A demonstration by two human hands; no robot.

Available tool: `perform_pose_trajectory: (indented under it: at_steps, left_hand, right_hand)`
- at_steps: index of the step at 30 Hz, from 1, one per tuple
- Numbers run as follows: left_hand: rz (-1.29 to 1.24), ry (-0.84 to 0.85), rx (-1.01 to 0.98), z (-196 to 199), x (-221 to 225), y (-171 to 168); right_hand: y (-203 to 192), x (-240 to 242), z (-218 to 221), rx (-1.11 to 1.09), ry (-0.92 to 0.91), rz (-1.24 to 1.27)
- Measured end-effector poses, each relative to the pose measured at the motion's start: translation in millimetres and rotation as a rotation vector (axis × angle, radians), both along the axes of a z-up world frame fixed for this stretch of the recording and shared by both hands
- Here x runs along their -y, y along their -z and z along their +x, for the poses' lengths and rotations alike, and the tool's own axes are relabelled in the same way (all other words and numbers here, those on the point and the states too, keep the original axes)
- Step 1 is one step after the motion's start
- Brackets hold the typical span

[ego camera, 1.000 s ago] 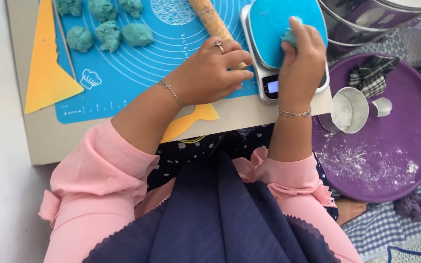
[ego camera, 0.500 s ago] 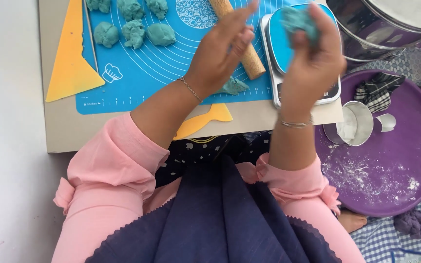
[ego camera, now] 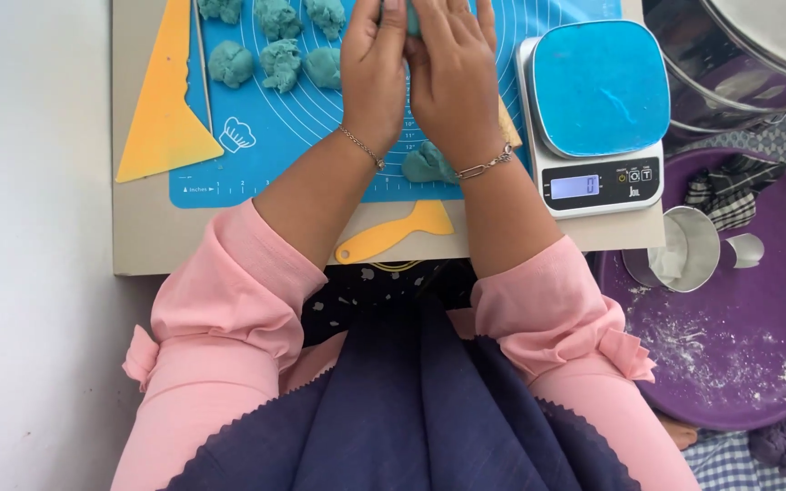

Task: Weighing and portioning blue dough using a digital scale on a silicone mat.

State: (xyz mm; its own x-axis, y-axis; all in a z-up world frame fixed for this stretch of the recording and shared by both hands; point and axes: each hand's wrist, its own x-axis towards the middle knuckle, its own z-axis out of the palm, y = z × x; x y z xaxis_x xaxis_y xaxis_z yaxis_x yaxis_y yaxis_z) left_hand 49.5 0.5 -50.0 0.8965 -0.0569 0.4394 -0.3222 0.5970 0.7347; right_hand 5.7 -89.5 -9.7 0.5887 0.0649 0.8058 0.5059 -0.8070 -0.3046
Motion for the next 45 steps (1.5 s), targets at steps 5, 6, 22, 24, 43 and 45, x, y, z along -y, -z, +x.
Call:
perform_pose_trajectory:
  at_steps: [5,6,22,24,43,45]
  left_hand:
    - [0.313,-0.332,-0.092,15.7,-8.8,5.1]
    - [0.317,-0.337,-0.082,16.4,-14.7,0.5]
    - [1.515,-0.682,0.379,-35.8,-167.4,1.1]
    - [1.589,-0.632,0.375,-39.8,-167.4,11.5]
    - [1.91,-0.909,0.433,-34.0,-170.9,31.5]
    - [1.946,-0.925,0.442,-31.7,-172.7,36.0]
  right_hand:
    - [8.2,2.4,-1.1,-0.191,0.035,-0.168]
    - [7.1,1.3,-2.6,-0.181,0.031,-0.162]
    - [17.4,4.4,5.5,-0.048,-0.085,-0.048]
    - [21.4,7.6,6.5,-0.029,-0.092,-0.029]
    - [16.8,16.5,10.1,0.114,-0.049,0.032]
    - [10.1,21.0,5.1,0.114,-0.057,0.032]
